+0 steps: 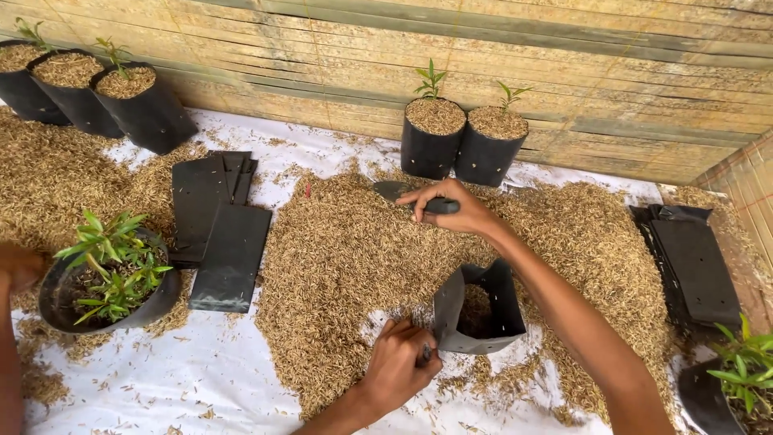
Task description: The person uses a small trowel to scoop rice husks from a large pile and fills black nursery bags. They place a small plant into a filled bag and continue adding husks around it. Completed bags are set aside on a white tarp.
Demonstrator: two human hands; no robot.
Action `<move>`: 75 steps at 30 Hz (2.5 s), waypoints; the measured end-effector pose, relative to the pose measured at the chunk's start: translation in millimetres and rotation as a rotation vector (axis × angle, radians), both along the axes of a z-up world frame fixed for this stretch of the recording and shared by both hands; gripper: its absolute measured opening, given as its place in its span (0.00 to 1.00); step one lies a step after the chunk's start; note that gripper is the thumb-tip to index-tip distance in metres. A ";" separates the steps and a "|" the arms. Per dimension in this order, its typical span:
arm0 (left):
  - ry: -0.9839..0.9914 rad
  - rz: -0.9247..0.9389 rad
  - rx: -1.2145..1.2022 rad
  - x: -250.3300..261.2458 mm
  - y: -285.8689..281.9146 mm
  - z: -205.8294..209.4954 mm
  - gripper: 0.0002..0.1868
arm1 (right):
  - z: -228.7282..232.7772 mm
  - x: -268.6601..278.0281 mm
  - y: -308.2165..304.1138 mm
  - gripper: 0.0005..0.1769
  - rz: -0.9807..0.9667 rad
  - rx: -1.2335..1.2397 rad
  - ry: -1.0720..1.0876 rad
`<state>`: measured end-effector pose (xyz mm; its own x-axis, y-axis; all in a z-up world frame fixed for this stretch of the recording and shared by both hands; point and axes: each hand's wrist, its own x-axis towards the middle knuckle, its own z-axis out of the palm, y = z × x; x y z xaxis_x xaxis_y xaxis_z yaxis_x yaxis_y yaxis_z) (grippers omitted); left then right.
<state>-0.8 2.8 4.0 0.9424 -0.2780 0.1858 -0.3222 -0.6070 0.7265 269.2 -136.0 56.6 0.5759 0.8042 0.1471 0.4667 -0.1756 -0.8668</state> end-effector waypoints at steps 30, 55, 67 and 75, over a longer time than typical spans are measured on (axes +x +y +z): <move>0.068 0.016 0.068 4.0 -2.1 -15.6 0.12 | 53.2 -225.4 -246.9 0.14 -0.350 0.185 0.067; 0.140 0.126 0.149 39.4 7.3 170.4 0.10 | 40.3 -165.8 -126.8 0.27 -0.983 0.074 0.712; 0.166 0.205 0.132 45.3 32.0 156.7 0.10 | 67.9 -158.3 -102.2 0.22 -0.937 -0.001 0.660; 0.198 0.059 0.117 39.7 6.4 141.1 0.23 | 53.7 -138.7 -145.0 0.18 -0.833 0.274 0.651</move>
<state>38.9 9.2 145.1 0.9725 -0.2303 -0.0346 -0.1420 -0.7041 0.6958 130.5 -281.0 110.3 0.9568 0.1126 -0.2681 -0.2711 0.0124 -0.9625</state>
